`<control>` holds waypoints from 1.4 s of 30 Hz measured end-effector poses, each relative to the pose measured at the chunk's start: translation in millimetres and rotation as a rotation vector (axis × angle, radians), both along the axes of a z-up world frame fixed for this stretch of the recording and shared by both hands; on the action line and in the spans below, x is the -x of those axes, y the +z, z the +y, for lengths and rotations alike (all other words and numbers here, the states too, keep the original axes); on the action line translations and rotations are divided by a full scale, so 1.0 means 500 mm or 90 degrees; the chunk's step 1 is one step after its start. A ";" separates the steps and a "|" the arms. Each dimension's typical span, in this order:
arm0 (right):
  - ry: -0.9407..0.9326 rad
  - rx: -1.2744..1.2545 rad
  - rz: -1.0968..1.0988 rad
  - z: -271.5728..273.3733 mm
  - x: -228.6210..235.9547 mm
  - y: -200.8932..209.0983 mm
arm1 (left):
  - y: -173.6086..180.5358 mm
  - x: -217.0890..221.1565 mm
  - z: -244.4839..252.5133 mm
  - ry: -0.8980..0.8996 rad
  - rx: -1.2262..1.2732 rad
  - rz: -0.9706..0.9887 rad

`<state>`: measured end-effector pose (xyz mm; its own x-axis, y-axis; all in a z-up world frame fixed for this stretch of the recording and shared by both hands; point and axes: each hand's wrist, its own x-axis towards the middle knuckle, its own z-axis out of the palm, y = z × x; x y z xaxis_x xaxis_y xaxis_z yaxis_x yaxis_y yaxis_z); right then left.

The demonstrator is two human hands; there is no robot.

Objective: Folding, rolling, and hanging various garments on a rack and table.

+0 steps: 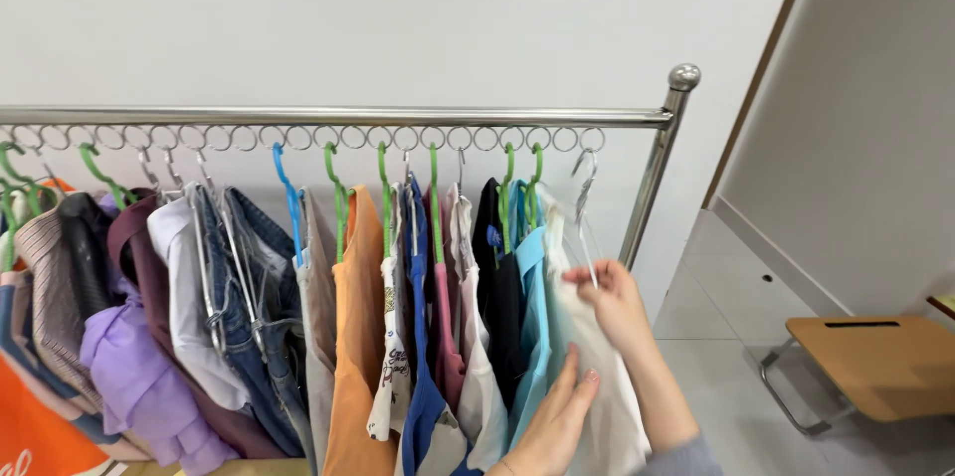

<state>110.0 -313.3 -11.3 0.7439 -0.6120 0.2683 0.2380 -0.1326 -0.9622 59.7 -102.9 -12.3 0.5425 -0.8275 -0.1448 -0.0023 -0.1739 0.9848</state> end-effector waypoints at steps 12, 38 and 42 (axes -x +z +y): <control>-0.198 0.236 0.125 -0.064 -0.213 -0.082 | -0.070 -0.010 0.031 -0.003 -0.028 0.029; 0.700 -0.059 0.262 1.077 -0.131 -0.185 | -0.313 0.140 1.407 1.057 0.103 0.128; 0.681 -0.093 0.327 1.249 -0.186 -0.182 | -0.472 0.100 1.672 1.204 0.010 0.042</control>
